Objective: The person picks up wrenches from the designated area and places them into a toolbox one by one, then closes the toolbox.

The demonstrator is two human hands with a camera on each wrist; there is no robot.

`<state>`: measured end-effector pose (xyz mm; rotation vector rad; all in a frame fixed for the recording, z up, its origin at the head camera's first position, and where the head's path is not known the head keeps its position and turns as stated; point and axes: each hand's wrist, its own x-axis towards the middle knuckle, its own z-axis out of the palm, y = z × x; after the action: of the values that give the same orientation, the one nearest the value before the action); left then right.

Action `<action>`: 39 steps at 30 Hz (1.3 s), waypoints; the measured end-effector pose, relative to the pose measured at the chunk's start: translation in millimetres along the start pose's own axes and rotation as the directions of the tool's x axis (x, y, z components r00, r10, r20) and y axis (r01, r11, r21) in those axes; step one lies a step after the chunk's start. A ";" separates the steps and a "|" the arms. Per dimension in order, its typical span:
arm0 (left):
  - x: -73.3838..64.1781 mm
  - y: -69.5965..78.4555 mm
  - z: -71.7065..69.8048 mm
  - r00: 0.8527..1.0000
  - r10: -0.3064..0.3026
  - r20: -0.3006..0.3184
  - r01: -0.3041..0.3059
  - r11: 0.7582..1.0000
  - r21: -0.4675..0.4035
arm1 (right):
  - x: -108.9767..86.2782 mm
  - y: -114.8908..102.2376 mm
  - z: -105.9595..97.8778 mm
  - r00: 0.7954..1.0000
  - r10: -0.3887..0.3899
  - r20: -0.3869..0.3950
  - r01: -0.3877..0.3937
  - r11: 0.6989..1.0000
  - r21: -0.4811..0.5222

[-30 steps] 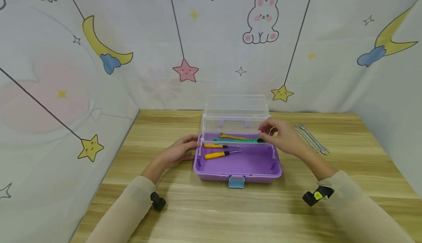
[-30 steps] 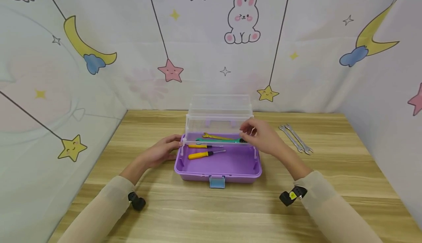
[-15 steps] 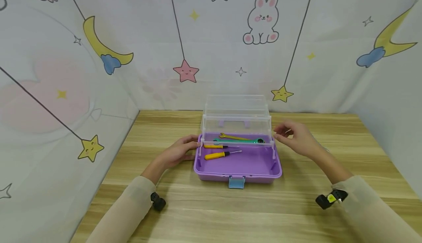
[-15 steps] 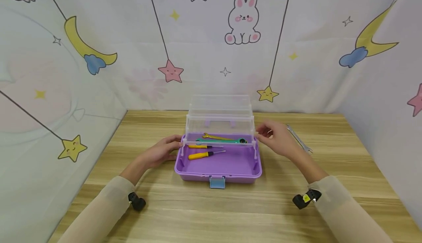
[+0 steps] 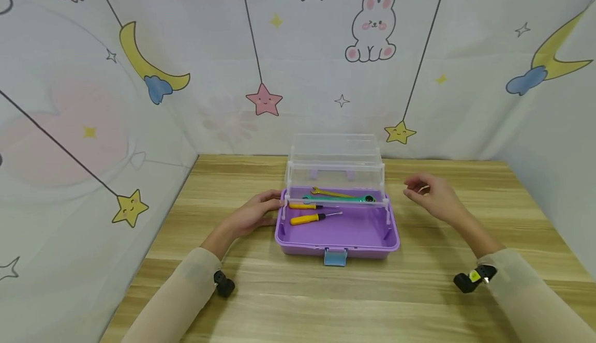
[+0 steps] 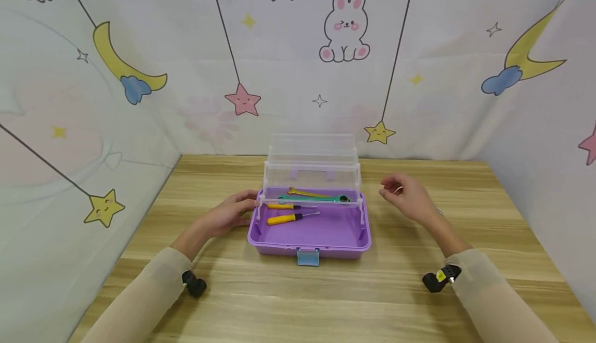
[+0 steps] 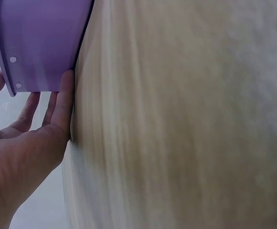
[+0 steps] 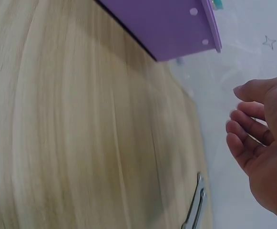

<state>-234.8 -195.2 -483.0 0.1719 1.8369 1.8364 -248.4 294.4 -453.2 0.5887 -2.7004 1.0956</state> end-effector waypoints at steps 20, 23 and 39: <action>0.8 1.7 -0.5 1.000 -0.019 -0.015 0.019 1.000 0.002 | -22.4 36.6 -32.7 0.996 0.085 -0.032 -0.087 0.995 -0.045; 0.3 1.5 -1.0 1.000 -0.017 -0.013 0.017 1.000 0.004 | -25.0 39.7 -34.2 0.995 0.090 -0.028 -0.092 0.994 -0.055; 0.2 0.9 0.5 1.000 -0.013 -0.003 0.013 1.000 0.004 | -30.0 60.5 -22.5 0.992 0.117 -0.039 -0.119 0.991 -0.063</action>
<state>-234.9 -194.6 -482.1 0.1583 1.8400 1.8256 -246.4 358.4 -484.2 0.4004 -2.7591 1.0303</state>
